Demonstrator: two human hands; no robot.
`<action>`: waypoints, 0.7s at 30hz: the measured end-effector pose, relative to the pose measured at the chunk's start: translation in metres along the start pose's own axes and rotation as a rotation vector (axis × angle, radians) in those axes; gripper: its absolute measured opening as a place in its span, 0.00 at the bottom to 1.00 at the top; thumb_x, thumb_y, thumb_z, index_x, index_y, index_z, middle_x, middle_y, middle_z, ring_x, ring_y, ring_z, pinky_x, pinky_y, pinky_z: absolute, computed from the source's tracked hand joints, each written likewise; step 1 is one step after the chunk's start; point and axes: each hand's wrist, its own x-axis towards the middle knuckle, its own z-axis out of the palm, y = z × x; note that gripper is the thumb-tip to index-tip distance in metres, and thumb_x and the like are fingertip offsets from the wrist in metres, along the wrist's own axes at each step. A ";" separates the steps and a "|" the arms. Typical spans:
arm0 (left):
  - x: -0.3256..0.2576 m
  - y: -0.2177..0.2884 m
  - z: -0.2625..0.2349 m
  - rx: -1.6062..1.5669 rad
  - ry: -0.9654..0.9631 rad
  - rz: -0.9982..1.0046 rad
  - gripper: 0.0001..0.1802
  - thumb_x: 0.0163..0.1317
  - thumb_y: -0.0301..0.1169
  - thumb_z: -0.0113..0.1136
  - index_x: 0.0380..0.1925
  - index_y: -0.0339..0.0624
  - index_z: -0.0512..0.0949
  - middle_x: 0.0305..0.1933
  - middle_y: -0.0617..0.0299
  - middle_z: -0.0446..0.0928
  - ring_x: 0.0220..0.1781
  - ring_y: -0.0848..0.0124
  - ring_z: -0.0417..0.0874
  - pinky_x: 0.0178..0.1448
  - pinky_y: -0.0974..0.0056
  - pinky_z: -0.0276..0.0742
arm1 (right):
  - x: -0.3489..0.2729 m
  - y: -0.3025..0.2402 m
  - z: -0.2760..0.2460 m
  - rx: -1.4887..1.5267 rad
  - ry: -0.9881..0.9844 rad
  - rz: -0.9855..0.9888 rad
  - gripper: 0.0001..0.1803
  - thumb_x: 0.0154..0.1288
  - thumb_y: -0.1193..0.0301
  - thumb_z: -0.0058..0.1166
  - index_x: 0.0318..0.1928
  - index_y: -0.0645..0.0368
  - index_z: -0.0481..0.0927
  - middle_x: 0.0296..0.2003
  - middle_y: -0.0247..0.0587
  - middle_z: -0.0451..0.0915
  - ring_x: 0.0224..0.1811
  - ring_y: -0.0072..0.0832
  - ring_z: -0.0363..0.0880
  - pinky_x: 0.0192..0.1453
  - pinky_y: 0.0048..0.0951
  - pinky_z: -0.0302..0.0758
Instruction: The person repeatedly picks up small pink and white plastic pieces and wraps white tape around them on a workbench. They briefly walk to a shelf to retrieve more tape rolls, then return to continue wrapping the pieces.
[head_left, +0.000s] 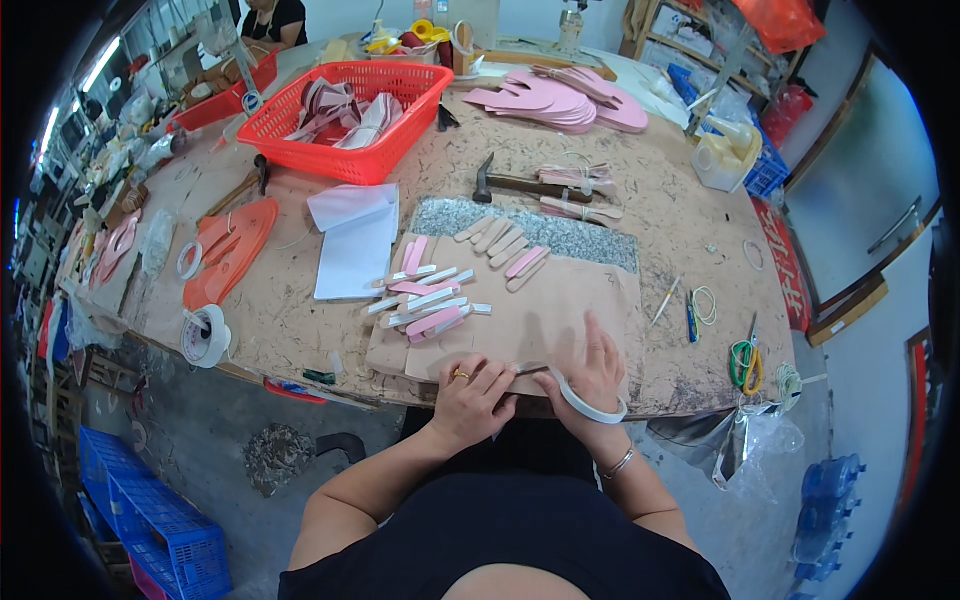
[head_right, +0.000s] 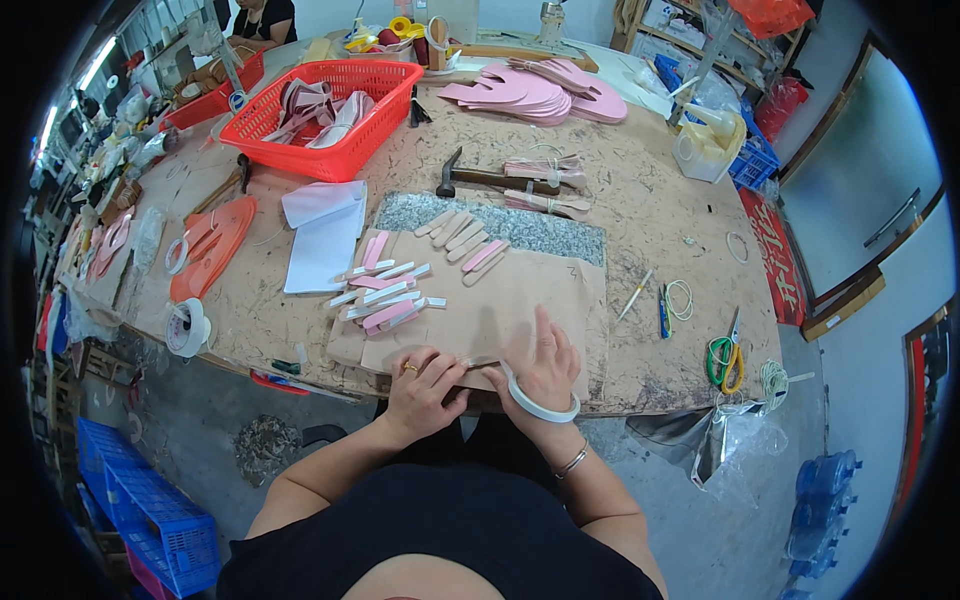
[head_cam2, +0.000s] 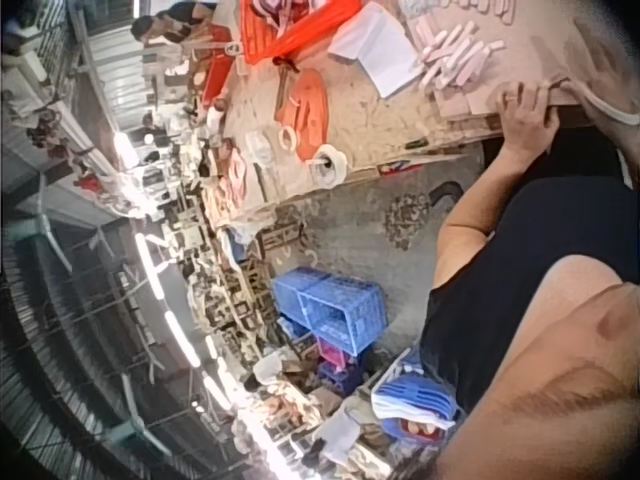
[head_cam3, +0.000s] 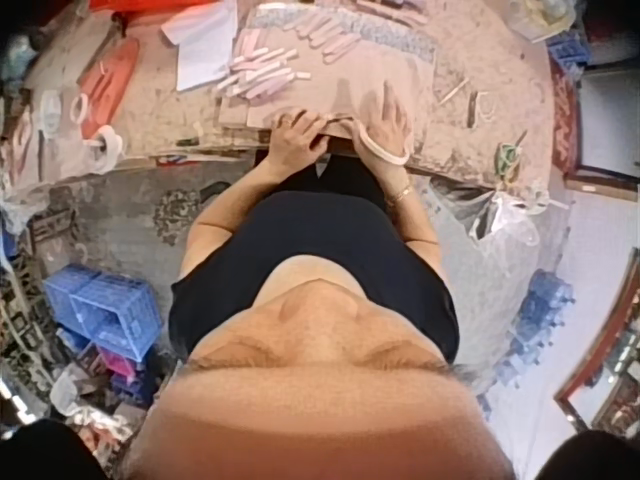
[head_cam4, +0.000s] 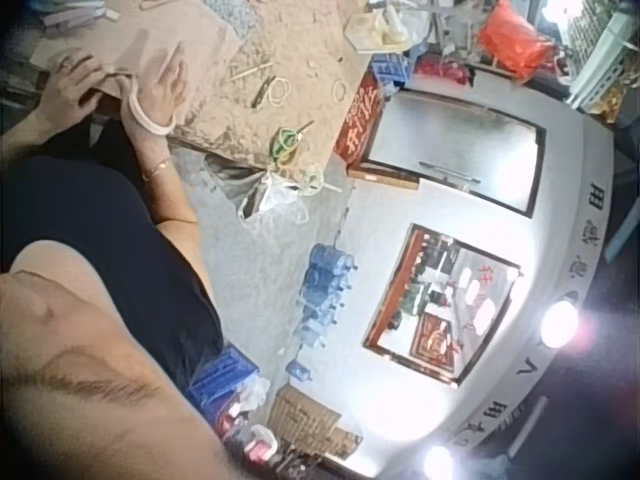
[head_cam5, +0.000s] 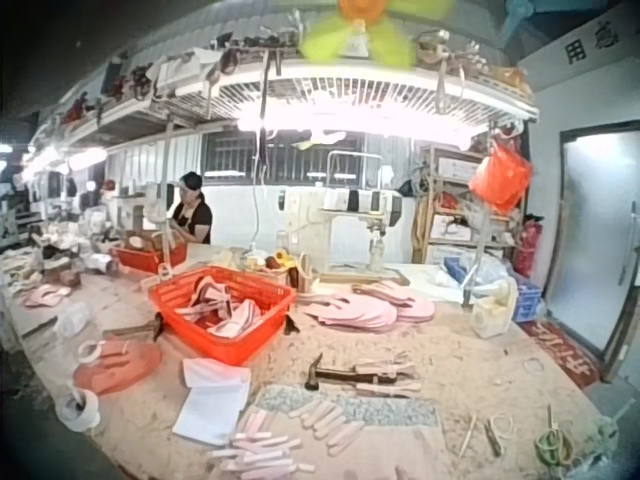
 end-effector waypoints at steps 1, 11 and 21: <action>0.000 0.000 0.000 -0.002 0.002 0.000 0.24 0.50 0.40 0.68 0.49 0.49 0.81 0.51 0.68 0.75 0.57 0.66 0.73 0.60 0.55 0.63 | 0.002 0.008 0.002 0.067 -0.011 0.050 0.24 0.52 0.61 0.72 0.48 0.57 0.85 0.61 0.52 0.73 0.61 0.50 0.69 0.62 0.46 0.68; 0.002 0.000 -0.001 -0.028 0.044 0.004 0.23 0.48 0.38 0.69 0.47 0.50 0.80 0.50 0.68 0.75 0.55 0.66 0.74 0.59 0.56 0.62 | 0.012 0.051 0.018 0.436 -0.208 0.246 0.14 0.54 0.75 0.70 0.41 0.61 0.81 0.26 0.35 0.81 0.27 0.22 0.80 0.35 0.25 0.77; 0.023 0.004 -0.013 -0.258 -0.029 -0.150 0.18 0.57 0.39 0.65 0.46 0.47 0.80 0.50 0.63 0.77 0.57 0.63 0.75 0.62 0.51 0.60 | 0.007 0.028 0.004 0.683 -0.238 0.322 0.13 0.58 0.75 0.69 0.42 0.61 0.80 0.31 0.40 0.84 0.34 0.28 0.84 0.39 0.28 0.80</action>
